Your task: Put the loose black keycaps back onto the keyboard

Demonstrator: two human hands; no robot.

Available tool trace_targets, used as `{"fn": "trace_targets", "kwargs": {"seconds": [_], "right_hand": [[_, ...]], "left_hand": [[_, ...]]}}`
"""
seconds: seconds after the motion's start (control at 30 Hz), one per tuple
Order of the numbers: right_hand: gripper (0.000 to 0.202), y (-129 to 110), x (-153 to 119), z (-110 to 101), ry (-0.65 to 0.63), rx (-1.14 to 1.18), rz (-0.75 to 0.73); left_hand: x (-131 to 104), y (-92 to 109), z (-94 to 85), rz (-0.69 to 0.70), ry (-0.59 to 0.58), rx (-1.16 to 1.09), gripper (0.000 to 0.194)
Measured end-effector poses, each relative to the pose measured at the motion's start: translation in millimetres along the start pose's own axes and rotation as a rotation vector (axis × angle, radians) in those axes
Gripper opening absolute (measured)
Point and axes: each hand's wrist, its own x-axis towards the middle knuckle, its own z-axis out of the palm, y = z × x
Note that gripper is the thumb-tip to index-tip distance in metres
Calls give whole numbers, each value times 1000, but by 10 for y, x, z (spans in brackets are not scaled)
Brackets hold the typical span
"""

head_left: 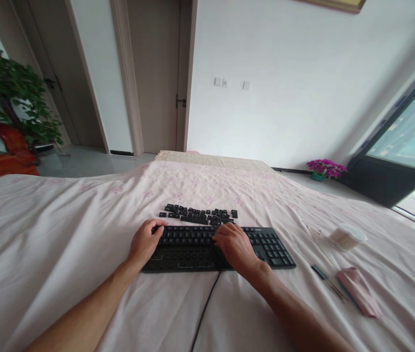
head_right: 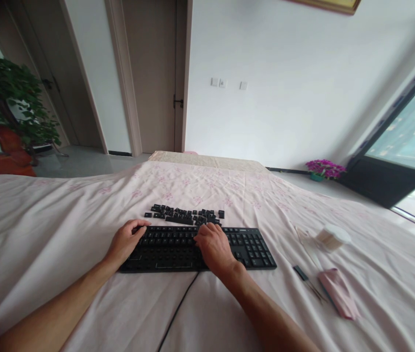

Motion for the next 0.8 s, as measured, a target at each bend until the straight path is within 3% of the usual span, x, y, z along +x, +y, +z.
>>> {"fn": "trace_targets", "kwargs": {"seconds": [0.27, 0.8], "right_hand": [[15, 50, -48, 65, 40, 85, 1], [25, -237, -155, -57, -91, -175, -14]], "left_hand": [[-11, 30, -12, -4, 3, 16, 24], [-11, 33, -11, 10, -2, 20, 26]]}}
